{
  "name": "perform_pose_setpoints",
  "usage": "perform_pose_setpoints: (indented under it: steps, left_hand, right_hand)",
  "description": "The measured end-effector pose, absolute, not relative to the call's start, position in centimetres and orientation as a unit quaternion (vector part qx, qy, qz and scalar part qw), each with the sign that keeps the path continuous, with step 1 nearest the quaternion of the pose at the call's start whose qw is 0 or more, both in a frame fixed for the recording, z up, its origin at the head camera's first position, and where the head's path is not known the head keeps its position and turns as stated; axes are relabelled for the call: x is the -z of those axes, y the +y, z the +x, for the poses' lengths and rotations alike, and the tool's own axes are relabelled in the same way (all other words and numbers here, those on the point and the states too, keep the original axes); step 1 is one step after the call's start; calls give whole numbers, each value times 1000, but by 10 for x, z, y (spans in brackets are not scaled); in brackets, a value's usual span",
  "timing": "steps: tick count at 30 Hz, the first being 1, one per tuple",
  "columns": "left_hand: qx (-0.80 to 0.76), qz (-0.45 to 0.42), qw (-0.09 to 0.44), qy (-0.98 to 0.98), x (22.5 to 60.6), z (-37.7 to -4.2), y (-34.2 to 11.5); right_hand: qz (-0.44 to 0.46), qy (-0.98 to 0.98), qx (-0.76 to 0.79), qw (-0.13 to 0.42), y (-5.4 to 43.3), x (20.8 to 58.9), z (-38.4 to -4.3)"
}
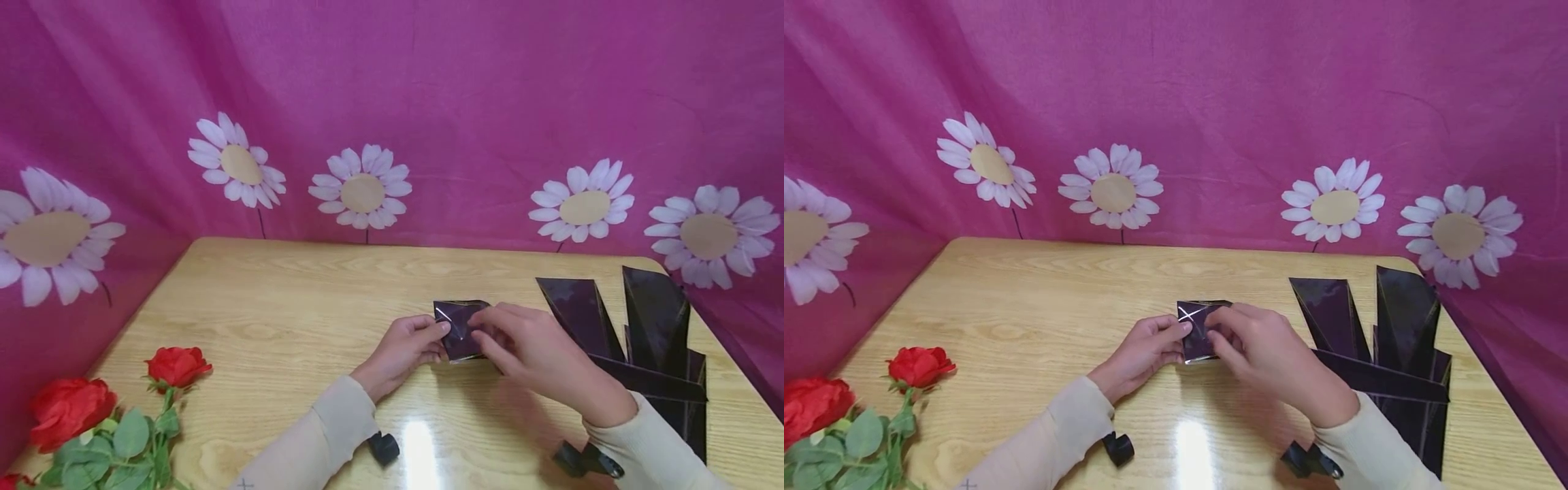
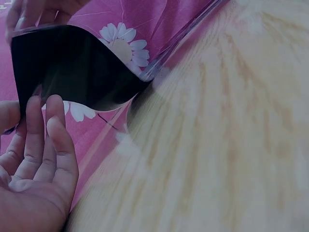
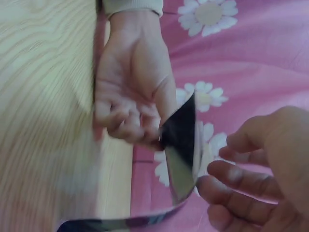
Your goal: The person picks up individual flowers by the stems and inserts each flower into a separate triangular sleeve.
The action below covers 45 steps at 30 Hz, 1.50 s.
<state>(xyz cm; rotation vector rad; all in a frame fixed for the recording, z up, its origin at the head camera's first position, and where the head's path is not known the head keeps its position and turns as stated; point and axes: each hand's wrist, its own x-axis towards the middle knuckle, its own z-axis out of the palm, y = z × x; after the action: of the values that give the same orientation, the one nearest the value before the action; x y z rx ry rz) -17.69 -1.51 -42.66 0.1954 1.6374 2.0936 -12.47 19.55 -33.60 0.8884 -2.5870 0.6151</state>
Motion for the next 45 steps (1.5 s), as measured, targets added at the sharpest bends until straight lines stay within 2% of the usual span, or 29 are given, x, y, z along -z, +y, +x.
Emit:
perform_pose_setpoints:
  steps: [6, 18, 33, 40, 45]
  left_hand:
    - [-775, 63, 238, 582, 429, -175, -14]
    - [-783, 61, 238, 572, 431, -172, -13]
    - [-797, 61, 223, 557, 427, -176, -14]
    - [-795, 67, 233, 556, 424, -178, -18]
    - [-782, 75, 232, 574, 425, -176, -19]
  right_hand:
    - [281, -929, -220, 96, 175, 338, -133]
    - [229, -949, -214, 40, 170, 349, -148]
    - [196, -952, -236, -1, 174, 355, -158]
    - [212, -945, -247, 16, 172, 355, -157]
    - [210, -942, -260, 8, 171, 356, -155]
